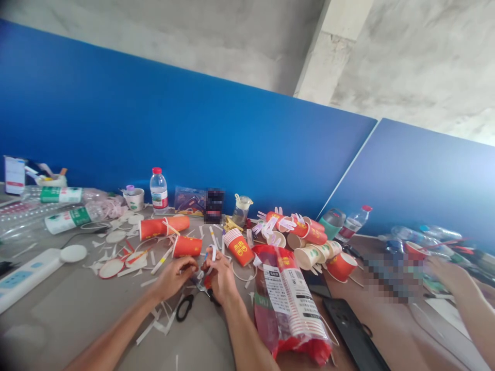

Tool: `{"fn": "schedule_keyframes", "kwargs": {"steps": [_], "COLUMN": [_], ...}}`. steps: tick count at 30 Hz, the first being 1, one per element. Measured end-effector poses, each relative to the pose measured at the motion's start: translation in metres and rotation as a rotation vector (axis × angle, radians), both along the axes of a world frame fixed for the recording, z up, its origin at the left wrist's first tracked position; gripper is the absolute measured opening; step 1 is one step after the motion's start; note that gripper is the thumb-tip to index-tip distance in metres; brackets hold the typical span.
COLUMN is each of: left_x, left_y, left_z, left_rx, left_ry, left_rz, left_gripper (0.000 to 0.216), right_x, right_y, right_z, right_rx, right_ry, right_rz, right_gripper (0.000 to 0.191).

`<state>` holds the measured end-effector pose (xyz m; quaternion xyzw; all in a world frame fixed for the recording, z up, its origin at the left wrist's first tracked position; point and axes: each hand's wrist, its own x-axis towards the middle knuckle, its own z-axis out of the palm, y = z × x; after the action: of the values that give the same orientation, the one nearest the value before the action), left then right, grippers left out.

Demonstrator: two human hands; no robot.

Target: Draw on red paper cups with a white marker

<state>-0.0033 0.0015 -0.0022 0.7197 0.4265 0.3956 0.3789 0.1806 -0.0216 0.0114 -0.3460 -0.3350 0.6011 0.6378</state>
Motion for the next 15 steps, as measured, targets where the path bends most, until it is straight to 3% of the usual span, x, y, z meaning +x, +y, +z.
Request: {"fn": "schedule_keyframes", "kwargs": {"steps": [5, 15], "left_x": [0.0006, 0.0013], "left_y": [-0.0016, -0.0025], "left_z": [0.0022, 0.0051], "left_rx": [0.015, 0.006], "left_ry": [0.005, 0.009], "left_rz": [0.005, 0.012], "left_gripper": [0.025, 0.028], "right_x": [-0.0023, 0.0024], "right_y": [-0.0049, 0.0025], "right_z": [0.0045, 0.0006], "right_rx": [0.007, -0.003], "right_ry": [0.072, 0.137], "right_rz": [0.119, 0.064], "right_gripper": [0.046, 0.031]}}
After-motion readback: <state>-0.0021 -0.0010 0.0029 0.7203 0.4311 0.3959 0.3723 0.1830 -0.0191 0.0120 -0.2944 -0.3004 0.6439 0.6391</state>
